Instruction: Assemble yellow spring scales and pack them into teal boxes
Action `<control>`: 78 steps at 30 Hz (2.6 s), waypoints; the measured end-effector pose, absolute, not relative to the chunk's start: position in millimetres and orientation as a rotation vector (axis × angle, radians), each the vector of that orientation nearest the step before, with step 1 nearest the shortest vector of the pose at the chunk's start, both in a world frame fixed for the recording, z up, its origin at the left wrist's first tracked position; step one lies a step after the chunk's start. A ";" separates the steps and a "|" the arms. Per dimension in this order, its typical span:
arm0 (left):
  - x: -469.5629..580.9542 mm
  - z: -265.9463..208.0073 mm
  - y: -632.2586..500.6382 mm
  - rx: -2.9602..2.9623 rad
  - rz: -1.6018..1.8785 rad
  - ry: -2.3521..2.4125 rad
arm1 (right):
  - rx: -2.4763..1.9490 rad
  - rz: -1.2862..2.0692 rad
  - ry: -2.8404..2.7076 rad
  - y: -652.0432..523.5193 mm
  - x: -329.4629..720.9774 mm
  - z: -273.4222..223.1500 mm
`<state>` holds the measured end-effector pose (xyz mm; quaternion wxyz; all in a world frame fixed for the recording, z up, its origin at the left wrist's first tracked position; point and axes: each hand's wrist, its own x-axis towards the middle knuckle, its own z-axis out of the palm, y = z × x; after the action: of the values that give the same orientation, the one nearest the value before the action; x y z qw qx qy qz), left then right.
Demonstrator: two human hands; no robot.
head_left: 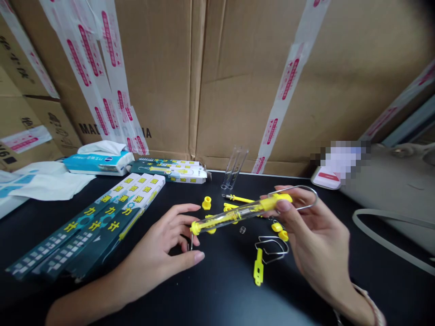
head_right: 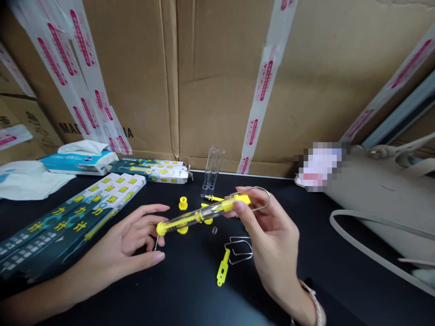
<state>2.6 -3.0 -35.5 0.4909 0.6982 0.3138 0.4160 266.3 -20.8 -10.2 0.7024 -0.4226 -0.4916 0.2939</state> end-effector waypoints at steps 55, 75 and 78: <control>5.4 -35.3 8.0 1.119 0.862 0.743 | -0.914 1.315 -0.624 8.8 287.9 -2.2; 13.2 -20.0 -6.2 1.374 0.839 0.843 | -0.738 1.721 -0.582 -0.6 270.1 -7.2; 14.0 -21.9 -9.5 1.437 0.823 0.860 | -0.771 1.636 -0.749 -4.2 268.4 -4.3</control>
<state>14.0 -9.5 -21.9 0.5954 0.6187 0.3703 0.3544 268.4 -4.2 -4.3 0.5579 -0.3269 -0.3174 0.6937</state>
